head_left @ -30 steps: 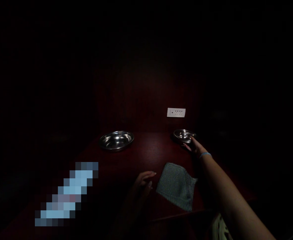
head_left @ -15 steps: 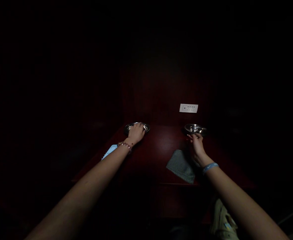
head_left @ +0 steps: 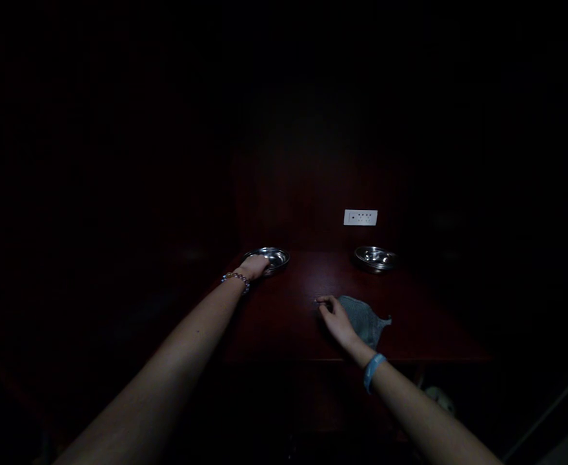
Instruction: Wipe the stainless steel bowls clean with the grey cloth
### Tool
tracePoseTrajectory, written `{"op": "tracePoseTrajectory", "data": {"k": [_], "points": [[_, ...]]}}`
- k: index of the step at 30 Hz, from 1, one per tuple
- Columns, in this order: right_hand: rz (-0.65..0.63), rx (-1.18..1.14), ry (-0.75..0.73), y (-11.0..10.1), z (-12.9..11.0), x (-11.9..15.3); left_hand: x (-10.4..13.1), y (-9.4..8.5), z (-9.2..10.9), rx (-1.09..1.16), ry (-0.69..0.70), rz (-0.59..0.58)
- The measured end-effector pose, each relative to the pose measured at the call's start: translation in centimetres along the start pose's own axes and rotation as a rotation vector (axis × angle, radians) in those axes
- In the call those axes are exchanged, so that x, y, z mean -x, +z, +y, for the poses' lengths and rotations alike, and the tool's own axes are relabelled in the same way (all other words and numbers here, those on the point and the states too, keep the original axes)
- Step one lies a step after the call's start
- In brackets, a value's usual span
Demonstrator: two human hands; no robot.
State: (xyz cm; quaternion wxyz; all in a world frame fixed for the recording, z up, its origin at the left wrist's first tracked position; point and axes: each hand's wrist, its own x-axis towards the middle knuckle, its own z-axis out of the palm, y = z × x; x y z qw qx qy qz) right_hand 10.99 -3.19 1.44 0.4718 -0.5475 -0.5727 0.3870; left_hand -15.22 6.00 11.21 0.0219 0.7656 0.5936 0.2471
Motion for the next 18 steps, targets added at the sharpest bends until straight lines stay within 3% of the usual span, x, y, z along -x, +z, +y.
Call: {"op": "tracePoseTrajectory", "data": {"k": [4,9,18], "points": [[-0.049,0.087,-0.101,-0.5,1.3,0.7,-0.6,-0.8,-0.5,-0.075,-0.013,-0.101],[-0.039,0.070,-0.201,-0.5,2.1,1.0,-2.0,-1.0,-2.7,-0.112,-0.002,-0.243],[-0.053,0.268,-0.291,-0.7,1.9,1.3,-3.3,-0.6,-5.1,-0.034,0.020,-0.294]]}}
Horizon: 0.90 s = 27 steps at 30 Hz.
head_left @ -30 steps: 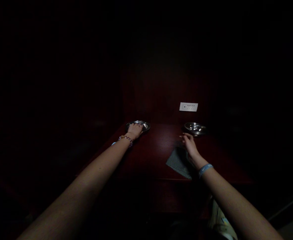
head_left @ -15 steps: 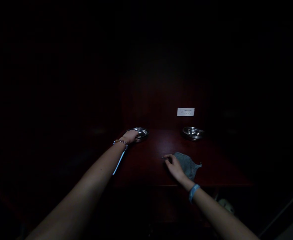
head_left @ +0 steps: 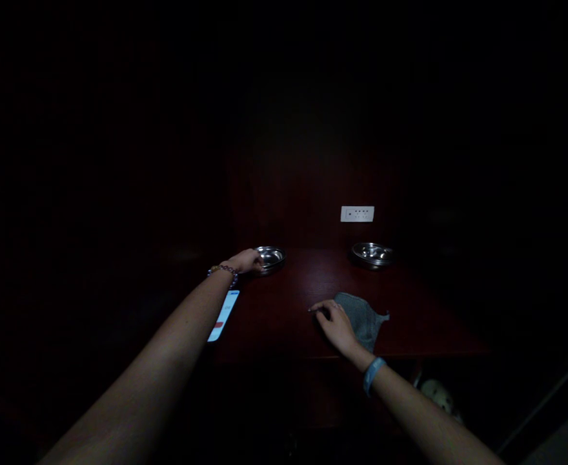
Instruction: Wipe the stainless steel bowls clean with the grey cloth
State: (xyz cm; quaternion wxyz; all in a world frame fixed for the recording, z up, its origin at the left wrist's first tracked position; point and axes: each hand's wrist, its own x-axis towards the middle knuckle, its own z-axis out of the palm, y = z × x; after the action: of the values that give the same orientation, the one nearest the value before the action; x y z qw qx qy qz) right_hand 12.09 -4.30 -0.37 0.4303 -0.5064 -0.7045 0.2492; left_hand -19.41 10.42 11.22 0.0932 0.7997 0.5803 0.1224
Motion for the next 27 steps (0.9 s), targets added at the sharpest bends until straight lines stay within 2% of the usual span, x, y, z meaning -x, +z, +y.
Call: {"op": "tracePoseTrajectory", "data": {"k": [7,12,16,20,24,27], "points": [[0.013,0.085,-0.069,-0.1,-0.2,0.3,-0.8,0.4,-1.5,0.019,0.010,-0.028],[0.016,0.117,-0.086,-0.2,0.1,0.3,-0.5,0.4,-1.4,-0.005,0.024,-0.040],[0.008,0.152,-0.097,-0.1,0.4,0.2,0.1,-0.4,-1.0,0.009,0.041,0.026],[0.009,0.158,-0.118,0.0,0.4,0.3,0.6,-1.5,-0.6,-0.014,0.115,0.111],[-0.004,0.145,-0.127,-0.2,0.2,0.6,1.1,-2.6,-0.4,-0.130,0.199,0.182],[-0.017,0.086,-0.109,-0.2,0.0,0.6,1.7,-3.5,0.1,-0.211,0.215,0.297]]}}
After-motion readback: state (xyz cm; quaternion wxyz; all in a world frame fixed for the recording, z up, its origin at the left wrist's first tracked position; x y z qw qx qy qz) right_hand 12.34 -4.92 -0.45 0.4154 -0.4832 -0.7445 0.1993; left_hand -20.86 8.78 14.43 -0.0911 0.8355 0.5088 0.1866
